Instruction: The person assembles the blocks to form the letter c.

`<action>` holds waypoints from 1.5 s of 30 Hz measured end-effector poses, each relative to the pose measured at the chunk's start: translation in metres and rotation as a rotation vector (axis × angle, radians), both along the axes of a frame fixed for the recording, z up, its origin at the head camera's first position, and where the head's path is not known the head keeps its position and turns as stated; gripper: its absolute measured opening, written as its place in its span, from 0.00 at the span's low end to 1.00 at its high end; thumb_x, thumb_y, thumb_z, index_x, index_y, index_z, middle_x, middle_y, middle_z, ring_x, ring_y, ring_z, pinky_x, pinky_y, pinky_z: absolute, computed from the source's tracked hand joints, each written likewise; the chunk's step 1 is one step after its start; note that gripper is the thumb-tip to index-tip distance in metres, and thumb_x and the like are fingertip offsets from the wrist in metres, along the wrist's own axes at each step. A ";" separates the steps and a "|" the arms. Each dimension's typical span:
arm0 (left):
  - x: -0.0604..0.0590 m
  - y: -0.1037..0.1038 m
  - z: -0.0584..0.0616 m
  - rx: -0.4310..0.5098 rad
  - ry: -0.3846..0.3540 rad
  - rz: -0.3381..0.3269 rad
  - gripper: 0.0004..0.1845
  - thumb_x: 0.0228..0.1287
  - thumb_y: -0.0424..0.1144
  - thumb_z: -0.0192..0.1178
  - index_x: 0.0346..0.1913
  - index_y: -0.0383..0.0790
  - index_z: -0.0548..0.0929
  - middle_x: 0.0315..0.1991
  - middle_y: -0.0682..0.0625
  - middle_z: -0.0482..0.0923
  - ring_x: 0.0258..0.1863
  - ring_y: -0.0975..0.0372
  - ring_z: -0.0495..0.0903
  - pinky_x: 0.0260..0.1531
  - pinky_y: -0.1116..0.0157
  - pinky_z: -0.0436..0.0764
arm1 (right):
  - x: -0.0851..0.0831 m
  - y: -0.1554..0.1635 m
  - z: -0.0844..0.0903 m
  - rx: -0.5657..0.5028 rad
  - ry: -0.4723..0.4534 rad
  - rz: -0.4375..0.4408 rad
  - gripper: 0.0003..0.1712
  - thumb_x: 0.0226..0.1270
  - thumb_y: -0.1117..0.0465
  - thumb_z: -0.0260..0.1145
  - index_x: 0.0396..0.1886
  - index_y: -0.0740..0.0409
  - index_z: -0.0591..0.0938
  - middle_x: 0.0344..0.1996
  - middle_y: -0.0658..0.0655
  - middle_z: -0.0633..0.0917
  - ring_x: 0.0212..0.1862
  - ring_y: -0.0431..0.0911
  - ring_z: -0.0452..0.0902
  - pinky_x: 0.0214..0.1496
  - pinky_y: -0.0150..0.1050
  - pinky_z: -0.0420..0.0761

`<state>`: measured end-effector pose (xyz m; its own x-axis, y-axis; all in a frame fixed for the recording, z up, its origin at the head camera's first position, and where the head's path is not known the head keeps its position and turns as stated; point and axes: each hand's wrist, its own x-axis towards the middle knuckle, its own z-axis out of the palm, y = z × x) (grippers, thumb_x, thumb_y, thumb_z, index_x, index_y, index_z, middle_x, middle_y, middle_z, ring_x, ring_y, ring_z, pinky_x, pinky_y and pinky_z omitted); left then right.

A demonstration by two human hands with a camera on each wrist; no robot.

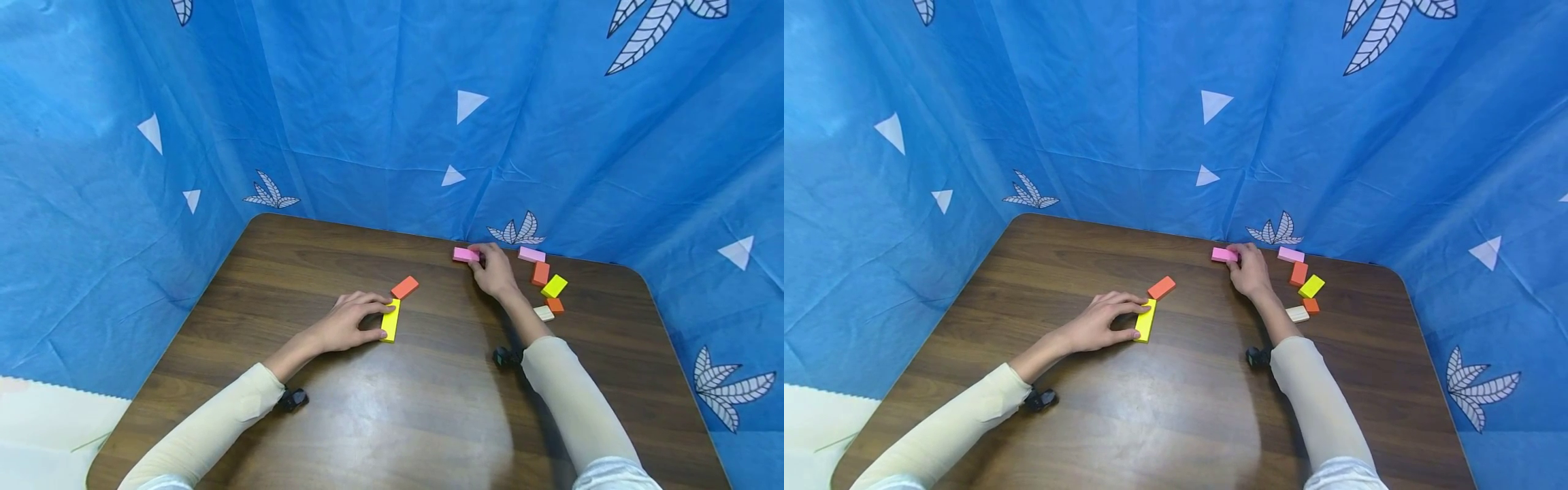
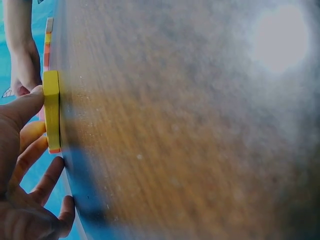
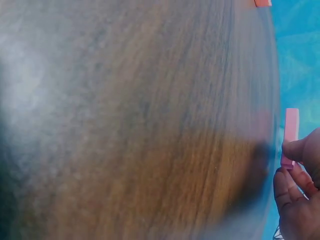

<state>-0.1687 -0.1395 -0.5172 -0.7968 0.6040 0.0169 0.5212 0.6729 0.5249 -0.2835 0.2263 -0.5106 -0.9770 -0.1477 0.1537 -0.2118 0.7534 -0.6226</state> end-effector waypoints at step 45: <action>0.001 0.002 -0.001 -0.003 0.018 0.000 0.30 0.72 0.55 0.71 0.74 0.54 0.81 0.76 0.58 0.75 0.77 0.56 0.72 0.75 0.42 0.64 | 0.022 -0.038 -0.002 0.031 0.009 0.277 0.19 0.79 0.66 0.67 0.66 0.64 0.84 0.62 0.65 0.85 0.58 0.57 0.80 0.62 0.55 0.82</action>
